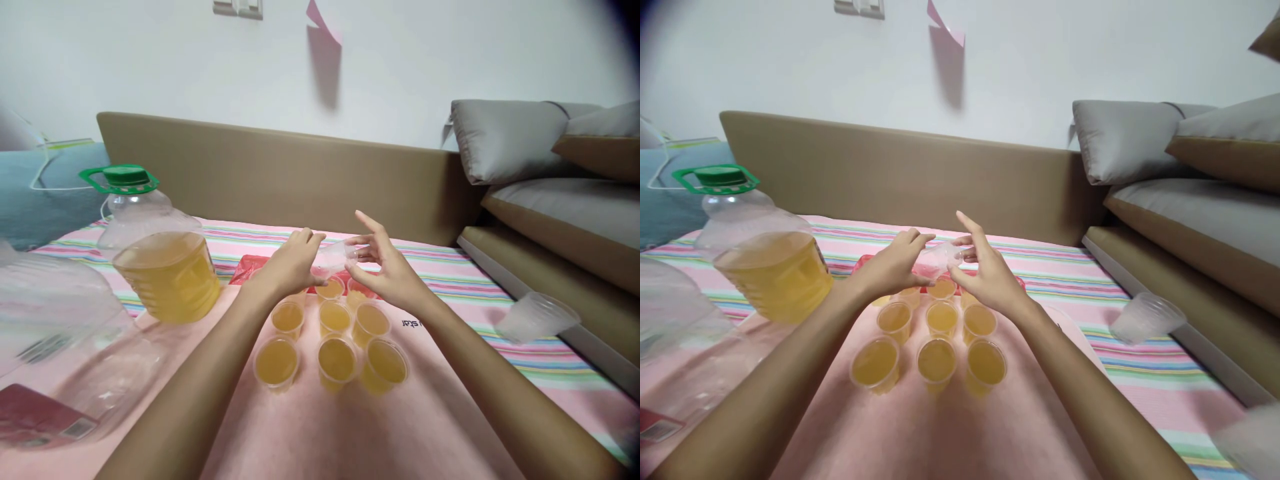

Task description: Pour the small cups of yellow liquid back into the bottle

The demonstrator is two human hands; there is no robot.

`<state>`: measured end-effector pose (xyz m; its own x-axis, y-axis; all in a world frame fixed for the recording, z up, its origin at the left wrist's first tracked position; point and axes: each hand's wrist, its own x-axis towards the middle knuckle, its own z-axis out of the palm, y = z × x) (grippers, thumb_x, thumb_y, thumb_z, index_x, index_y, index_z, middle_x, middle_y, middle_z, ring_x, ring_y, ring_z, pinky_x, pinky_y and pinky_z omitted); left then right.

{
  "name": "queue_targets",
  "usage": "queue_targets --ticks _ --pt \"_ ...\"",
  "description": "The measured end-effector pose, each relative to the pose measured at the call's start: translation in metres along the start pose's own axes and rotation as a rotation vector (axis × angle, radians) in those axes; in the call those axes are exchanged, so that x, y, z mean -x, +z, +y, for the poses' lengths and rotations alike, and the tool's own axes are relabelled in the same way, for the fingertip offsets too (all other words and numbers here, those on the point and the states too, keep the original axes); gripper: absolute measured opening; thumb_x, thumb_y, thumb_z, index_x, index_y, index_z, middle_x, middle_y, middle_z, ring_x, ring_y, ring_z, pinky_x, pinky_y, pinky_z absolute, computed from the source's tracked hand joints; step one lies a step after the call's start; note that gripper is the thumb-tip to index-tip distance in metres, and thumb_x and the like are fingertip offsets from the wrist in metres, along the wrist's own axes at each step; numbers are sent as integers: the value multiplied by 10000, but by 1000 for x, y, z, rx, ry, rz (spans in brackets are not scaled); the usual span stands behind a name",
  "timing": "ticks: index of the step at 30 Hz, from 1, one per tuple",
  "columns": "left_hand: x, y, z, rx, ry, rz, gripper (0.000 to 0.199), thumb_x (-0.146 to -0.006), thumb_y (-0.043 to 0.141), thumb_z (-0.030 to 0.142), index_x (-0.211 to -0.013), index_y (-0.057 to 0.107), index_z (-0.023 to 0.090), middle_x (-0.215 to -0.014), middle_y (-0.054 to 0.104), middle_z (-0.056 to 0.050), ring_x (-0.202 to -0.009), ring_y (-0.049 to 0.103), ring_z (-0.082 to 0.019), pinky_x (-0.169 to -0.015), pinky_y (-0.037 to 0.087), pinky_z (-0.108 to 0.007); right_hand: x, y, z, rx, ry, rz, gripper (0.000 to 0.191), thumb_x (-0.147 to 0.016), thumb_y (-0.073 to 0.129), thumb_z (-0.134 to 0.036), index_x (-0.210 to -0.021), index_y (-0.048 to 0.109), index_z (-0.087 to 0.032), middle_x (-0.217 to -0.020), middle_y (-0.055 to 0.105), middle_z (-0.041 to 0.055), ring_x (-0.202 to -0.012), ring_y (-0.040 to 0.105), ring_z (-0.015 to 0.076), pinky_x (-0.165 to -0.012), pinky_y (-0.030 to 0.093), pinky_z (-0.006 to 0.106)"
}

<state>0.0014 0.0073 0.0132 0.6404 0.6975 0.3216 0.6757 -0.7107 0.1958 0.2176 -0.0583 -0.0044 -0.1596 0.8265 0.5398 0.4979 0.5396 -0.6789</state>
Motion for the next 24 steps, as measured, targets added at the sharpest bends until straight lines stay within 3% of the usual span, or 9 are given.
queue_targets --ticks 8,10,12,14,18,21,24 --pt "0 1 2 11 2 -40 896 -844 880 227 -1568 362 129 -1444 616 -226 -1370 563 -342 -1074 504 -452 0 0 -6 54 95 23 998 -916 689 -357 -1717 94 -356 -1248 655 82 -880 686 193 -976 586 474" --pt "0 3 2 9 6 -42 894 -844 878 213 -1570 361 137 -1450 614 -222 -1374 565 -338 -1080 502 -451 0 -1 -5 81 89 18 867 -912 689 -369 -1681 290 -330 -1272 669 93 -907 696 202 -961 589 464" --pt "0 4 1 4 14 -39 893 -846 871 186 -1574 355 140 -1461 608 -220 -1376 566 -333 -1082 502 -442 -1 -2 -4 125 79 -9 616 -912 681 -382 -1510 578 -279 -1293 680 103 -922 704 210 -943 591 453" --pt "0 5 0 -4 23 -31 879 -854 850 152 -1577 349 138 -1467 604 -220 -1377 567 -330 -1078 505 -434 -1 -3 -4 140 86 -19 527 -910 672 -388 -1414 660 -236 -1300 681 111 -895 708 205 -914 598 441" --pt "0 5 0 -27 66 5 864 -865 818 149 -1579 331 159 -1491 593 -210 -1391 550 -332 -1079 501 -444 0 -8 -8 159 182 -11 773 -886 689 -386 -1604 439 -247 -1284 672 109 -862 700 206 -872 602 446" --pt "0 2 2 -58 129 37 869 -862 805 145 -1581 319 187 -1550 550 -193 -1413 520 -329 -1110 480 -456 3 -10 -12 243 246 -53 925 -853 738 -445 -1657 323 -251 -1283 677 115 -995 694 262 -932 583 488" --pt "0 1 6 -101 205 51 902 -838 778 77 -1590 292 189 -1550 554 -171 -1436 483 -324 -1147 447 -454 4 -8 -16 282 289 -45 1113 -794 800 -598 -1687 243 -235 -1424 622 162 -1196 647 336 -1019 546 544"
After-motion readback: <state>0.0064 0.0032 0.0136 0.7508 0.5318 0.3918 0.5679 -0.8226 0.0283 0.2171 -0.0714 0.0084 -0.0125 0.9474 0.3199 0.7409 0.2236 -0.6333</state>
